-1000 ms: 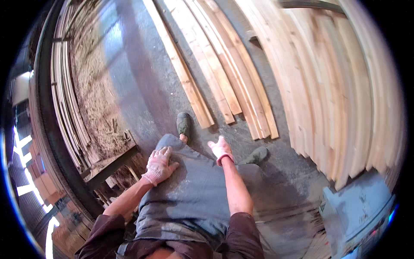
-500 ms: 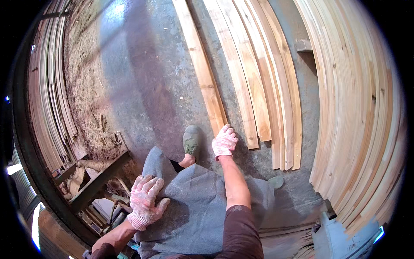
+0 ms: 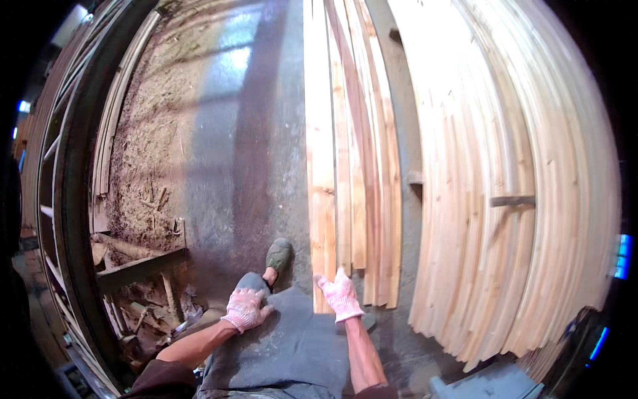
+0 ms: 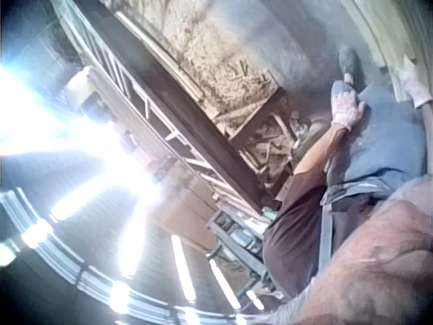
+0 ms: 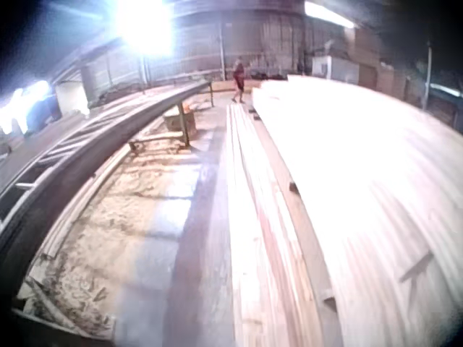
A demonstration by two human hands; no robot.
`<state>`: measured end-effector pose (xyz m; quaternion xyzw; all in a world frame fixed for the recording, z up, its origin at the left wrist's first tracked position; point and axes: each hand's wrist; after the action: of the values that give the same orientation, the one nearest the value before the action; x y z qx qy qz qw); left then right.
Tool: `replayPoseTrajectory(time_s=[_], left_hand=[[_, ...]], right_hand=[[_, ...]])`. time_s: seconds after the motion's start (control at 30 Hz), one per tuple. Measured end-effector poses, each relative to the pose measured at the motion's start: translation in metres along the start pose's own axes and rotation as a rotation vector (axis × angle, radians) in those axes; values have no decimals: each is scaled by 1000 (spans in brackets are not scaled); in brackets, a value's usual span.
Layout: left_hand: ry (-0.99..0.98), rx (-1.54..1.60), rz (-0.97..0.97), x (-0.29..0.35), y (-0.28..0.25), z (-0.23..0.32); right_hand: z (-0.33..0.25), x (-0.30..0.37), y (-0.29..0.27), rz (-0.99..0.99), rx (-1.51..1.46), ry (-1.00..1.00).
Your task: The person picks up wooden planks from a pile on the floor and places them onto a metal rack. They arrange the planks in a neat stack and use a metal block to tap and align the edges of the wood.
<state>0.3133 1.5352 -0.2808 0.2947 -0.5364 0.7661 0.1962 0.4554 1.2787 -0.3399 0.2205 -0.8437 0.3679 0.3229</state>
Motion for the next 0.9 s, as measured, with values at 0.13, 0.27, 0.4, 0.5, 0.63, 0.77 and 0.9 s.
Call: replayPoseTrajectory(time_s=[0.13, 0.27, 0.4, 0.5, 0.63, 0.77, 0.9], left_hand=[[-198, 355, -156, 36, 16, 16], [-175, 2007, -280, 21, -37, 26], [198, 2207, -310, -5, -159, -3], [314, 2188, -200, 28, -231, -45], [107, 2085, -167, 104, -279, -114], [-126, 1723, -33, 183, -269, -158], [-356, 1213, 87, 254, -217, -171]], right_hand=[[-42, 89, -49, 32, -295, -217], [-87, 195, -30, -107, -381, -138], [-143, 278, 30, -419, -351, -116], [-195, 282, 63, -753, -356, -145], [-266, 235, 71, -1170, 163, -367], [-339, 174, 70, -896, -87, -100], [-410, 96, 77, -779, -547, 148]])
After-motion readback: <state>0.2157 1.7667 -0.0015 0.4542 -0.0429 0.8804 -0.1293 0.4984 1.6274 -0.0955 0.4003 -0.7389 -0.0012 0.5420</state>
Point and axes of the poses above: each hand's wrist, its own x-axis away from the middle knuckle, its own y-axis out of the palm, z = x × y, and after that the axes turned 1 degree about y, right-handed
